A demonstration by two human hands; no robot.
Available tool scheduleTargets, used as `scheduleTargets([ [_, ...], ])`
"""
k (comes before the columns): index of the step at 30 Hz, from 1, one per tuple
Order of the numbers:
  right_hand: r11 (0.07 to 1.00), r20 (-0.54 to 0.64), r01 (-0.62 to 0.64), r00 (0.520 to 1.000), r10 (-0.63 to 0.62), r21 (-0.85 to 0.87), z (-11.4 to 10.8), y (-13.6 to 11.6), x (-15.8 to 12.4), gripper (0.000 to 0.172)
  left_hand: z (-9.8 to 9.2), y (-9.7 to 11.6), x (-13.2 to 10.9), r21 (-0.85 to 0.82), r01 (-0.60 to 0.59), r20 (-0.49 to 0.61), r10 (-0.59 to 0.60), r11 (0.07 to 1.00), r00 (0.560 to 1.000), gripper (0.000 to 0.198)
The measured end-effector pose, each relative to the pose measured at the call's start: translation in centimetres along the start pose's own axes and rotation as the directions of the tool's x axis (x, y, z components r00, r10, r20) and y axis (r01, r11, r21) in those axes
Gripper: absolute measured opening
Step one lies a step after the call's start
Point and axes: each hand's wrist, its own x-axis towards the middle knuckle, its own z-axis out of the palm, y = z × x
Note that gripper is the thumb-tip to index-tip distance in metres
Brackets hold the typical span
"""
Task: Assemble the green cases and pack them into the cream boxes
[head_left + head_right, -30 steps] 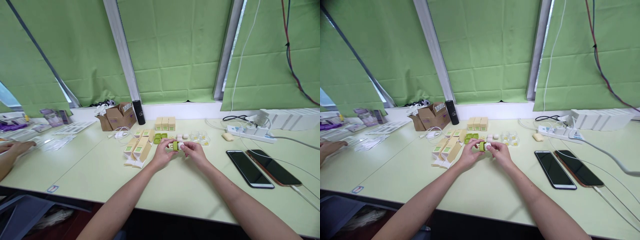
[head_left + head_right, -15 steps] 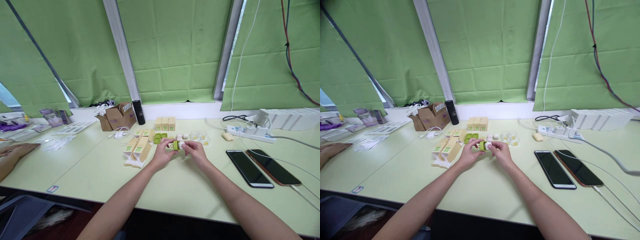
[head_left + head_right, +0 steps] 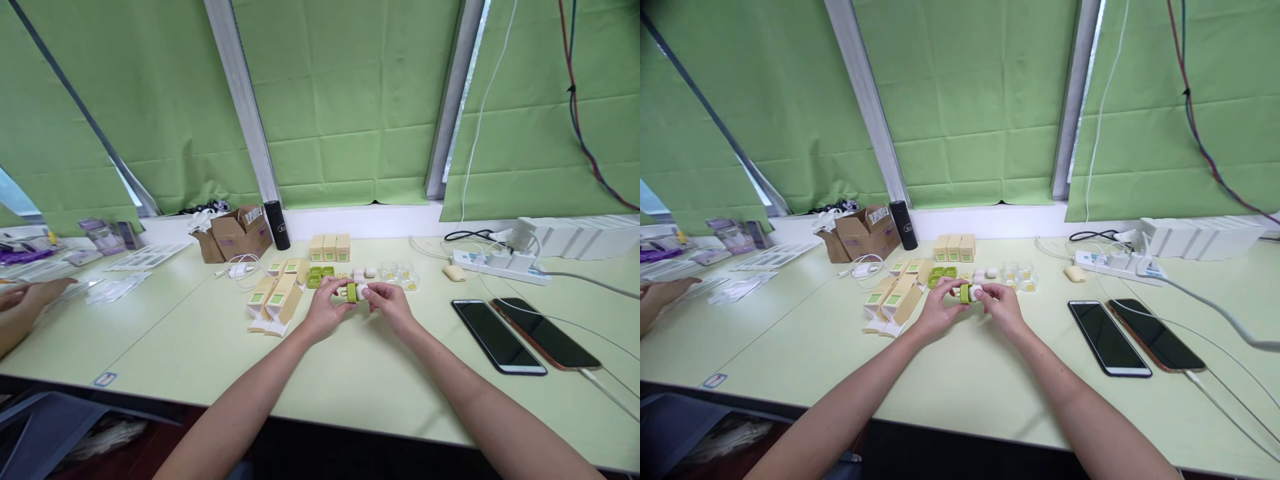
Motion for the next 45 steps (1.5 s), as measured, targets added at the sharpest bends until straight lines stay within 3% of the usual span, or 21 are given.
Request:
scheduleTargets([
  [16,1.000,0.025,-0.012,1.000,0.012,0.001,0.4,-0.6,-0.3,0.055,0.2,-0.1,-0.1,0.041,-0.068,0.031,0.067,0.997,0.997,0.052],
  [25,1.000,-0.025,0.014,1.000,-0.014,0.025,0.6,-0.2,-0.4,0.064,0.5,0.0,-0.3,0.024,-0.005,0.037,0.004,1.000,0.999,0.050],
  [30,0.998,-0.054,-0.009,0.998,0.012,0.061,0.8,-0.2,-0.4,0.065,0.6,0.2,-0.3,0.162,-0.103,0.049,0.096,0.981,0.994,0.052],
  [38,0.991,-0.080,0.014,0.997,-0.004,0.132,1.6,0.1,-0.8,0.062,1.4,0.7,-1.1,0.423,-0.229,0.058,0.226,0.876,0.972,0.055],
  [42,0.992,-0.053,0.033,0.998,-0.026,0.119,1.7,0.5,-1.0,0.058,1.6,0.7,-1.3,0.452,-0.191,0.051,0.189,0.871,0.981,0.058],
  [45,0.994,-0.042,0.050,0.998,-0.046,0.098,1.7,0.4,-1.1,0.055,1.5,0.8,-1.1,0.335,-0.116,0.052,0.105,0.935,0.993,0.058],
])
